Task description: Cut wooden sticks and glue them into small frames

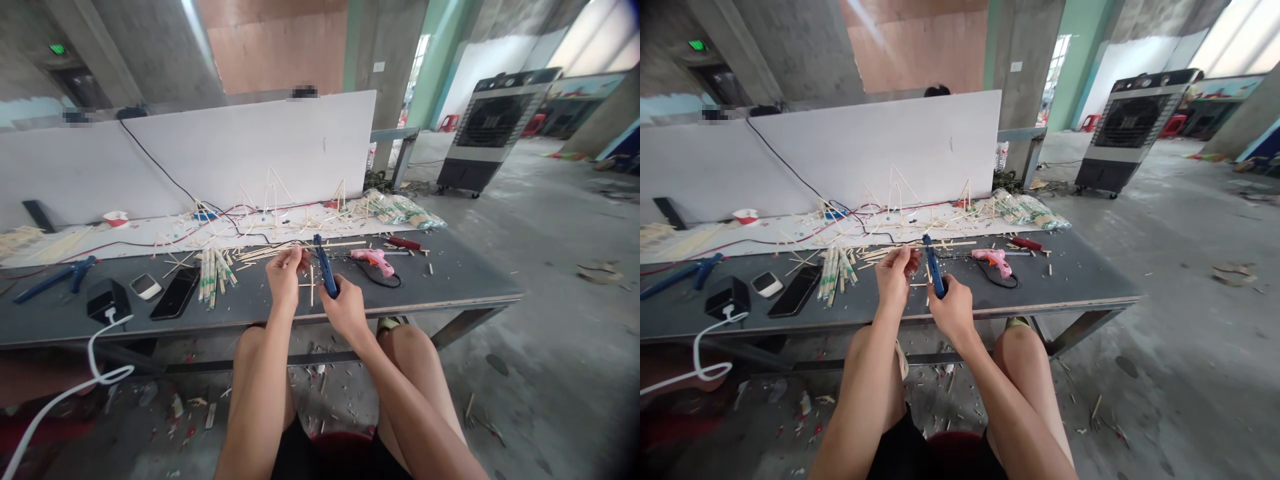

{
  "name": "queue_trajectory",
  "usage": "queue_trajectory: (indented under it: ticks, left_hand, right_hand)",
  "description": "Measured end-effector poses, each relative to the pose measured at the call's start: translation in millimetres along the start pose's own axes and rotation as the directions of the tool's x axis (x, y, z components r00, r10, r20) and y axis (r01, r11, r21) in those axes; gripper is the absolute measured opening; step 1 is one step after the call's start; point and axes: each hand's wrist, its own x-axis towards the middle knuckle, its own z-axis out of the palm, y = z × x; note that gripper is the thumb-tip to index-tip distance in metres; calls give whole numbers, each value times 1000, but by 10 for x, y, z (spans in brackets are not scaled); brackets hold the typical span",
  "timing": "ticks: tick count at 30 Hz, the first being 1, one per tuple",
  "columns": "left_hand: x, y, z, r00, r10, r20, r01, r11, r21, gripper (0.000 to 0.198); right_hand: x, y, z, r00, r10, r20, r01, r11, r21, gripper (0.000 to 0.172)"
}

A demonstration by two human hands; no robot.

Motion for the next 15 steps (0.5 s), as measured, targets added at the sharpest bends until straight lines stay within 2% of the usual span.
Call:
queue_trajectory:
  ticks: [3,15]
  left_hand:
    - [-12,34,17,1000,12,-21,-13,1000,-14,34]
    - [-40,27,37,1000,23,16,-22,999,-45,27]
  right_hand:
    - [-4,1,7,1000,-7,-2,7,1000,2,24]
    - [10,24,25,1000,1,29,-2,999,41,24]
